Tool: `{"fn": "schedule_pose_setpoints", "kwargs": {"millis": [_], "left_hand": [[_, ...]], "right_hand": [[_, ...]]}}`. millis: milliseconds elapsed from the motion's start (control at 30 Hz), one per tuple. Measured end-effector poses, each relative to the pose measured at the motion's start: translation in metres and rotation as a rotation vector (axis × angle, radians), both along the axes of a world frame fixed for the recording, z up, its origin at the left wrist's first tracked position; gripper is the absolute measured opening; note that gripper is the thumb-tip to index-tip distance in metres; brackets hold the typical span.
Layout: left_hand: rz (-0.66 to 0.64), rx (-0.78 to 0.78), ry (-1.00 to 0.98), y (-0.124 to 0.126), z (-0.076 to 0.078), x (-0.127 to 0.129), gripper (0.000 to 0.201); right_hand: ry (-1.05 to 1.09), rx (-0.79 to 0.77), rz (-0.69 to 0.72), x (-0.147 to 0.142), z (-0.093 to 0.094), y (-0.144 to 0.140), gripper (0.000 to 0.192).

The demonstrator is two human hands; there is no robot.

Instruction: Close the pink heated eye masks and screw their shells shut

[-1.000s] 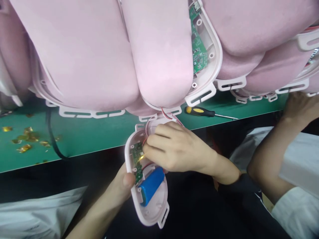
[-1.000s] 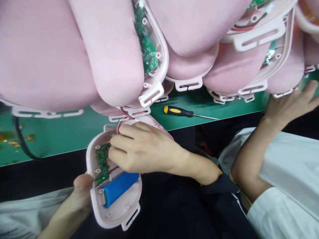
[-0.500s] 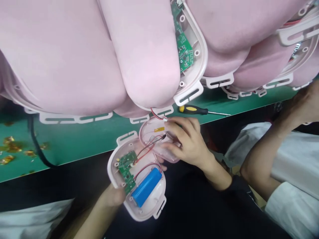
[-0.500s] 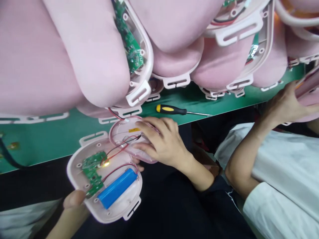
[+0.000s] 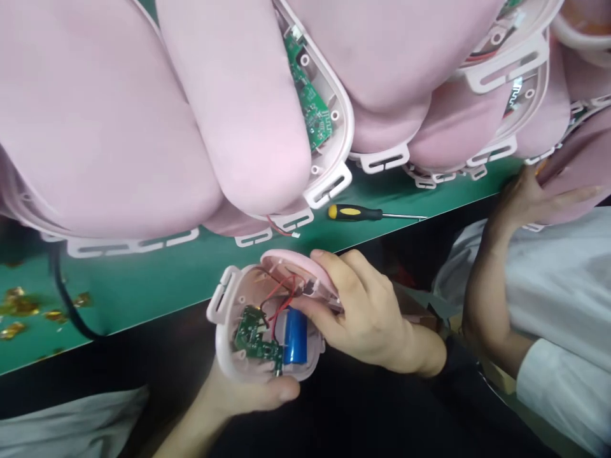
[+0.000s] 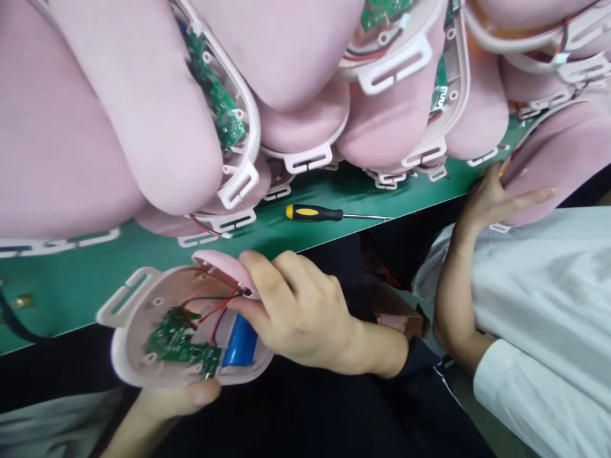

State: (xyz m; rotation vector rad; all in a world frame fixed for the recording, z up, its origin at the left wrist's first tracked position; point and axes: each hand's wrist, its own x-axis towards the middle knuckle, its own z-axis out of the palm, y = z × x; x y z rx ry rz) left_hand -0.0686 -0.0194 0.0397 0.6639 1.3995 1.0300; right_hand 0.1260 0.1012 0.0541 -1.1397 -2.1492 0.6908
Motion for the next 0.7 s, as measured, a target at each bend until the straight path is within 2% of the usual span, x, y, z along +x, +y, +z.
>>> {"fn": "schedule_pose_setpoints", "kwargs": {"millis": [67, 167, 367, 433, 567, 700], "left_hand": [[-0.067, 0.065, 0.023, 0.006, 0.002, 0.002, 0.085], [-0.163, 0.064, -0.006, 0.015, 0.004, 0.0, 0.074], [-0.207, -0.001, -0.089, 0.015, 0.002, 0.002, 0.059], [-0.17, -0.006, -0.08, 0.016, 0.001, 0.004, 0.064], [-0.067, 0.056, 0.101, 0.026, 0.004, 0.009, 0.084], [-0.087, 0.055, 0.032, 0.026, 0.002, 0.008, 0.078]], "right_hand": [[-0.011, 0.039, -0.023, -0.007, 0.001, -0.005, 0.041], [0.023, 0.06, 0.002, -0.012, 0.0, -0.009, 0.036], [0.076, 0.083, 0.04, -0.016, -0.007, -0.018, 0.04], [0.063, 0.052, 0.05, -0.015, -0.008, -0.017, 0.043], [-0.101, -0.022, 0.144, -0.012, -0.002, -0.008, 0.042], [-0.2, -0.091, 0.248, -0.009, 0.004, 0.0, 0.035]]}}
